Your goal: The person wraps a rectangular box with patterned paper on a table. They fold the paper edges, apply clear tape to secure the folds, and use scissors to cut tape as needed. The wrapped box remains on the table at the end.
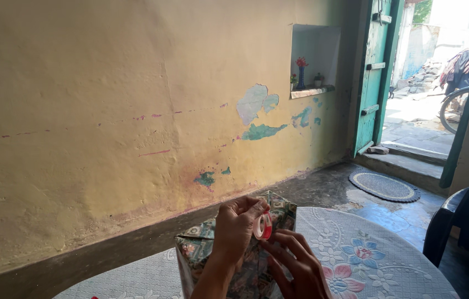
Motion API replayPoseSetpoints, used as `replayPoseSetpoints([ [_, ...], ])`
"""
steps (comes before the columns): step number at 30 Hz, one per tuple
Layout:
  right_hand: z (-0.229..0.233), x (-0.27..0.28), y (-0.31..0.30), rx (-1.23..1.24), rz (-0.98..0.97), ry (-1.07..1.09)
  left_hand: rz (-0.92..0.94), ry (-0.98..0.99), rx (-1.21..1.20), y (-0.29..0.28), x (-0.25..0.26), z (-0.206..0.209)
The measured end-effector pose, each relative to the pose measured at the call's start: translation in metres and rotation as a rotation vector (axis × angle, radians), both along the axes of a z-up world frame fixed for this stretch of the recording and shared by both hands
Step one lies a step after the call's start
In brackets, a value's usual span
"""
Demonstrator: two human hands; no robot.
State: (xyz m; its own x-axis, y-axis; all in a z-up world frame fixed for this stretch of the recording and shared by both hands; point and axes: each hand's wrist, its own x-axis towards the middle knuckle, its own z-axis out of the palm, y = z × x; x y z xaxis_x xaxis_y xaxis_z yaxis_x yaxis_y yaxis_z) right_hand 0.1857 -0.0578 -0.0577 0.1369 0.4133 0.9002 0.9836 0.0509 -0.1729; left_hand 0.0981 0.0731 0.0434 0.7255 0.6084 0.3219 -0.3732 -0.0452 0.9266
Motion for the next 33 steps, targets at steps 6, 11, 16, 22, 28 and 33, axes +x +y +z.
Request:
replayPoseSetpoints([
  [6,0.013,0.026,0.004,-0.092,0.246,0.645,-0.017,0.013,0.053,-0.001,-0.005,0.002],
  [11,0.03,0.047,-0.005,0.015,0.023,0.808,0.104,0.09,0.187,-0.01,-0.008,-0.001],
  [16,0.067,0.058,-0.017,-0.051,0.028,0.092,0.157,0.077,0.324,-0.014,-0.013,0.003],
  [22,0.063,0.033,-0.012,-0.32,0.199,0.567,0.102,0.03,0.43,-0.005,-0.024,0.0],
  [28,0.027,-0.013,-0.009,-0.046,-0.256,0.49,-0.116,0.042,0.361,0.02,-0.044,0.003],
  [33,0.023,-0.041,-0.007,-0.215,-0.439,0.489,-0.288,0.072,0.219,0.048,-0.082,0.008],
])
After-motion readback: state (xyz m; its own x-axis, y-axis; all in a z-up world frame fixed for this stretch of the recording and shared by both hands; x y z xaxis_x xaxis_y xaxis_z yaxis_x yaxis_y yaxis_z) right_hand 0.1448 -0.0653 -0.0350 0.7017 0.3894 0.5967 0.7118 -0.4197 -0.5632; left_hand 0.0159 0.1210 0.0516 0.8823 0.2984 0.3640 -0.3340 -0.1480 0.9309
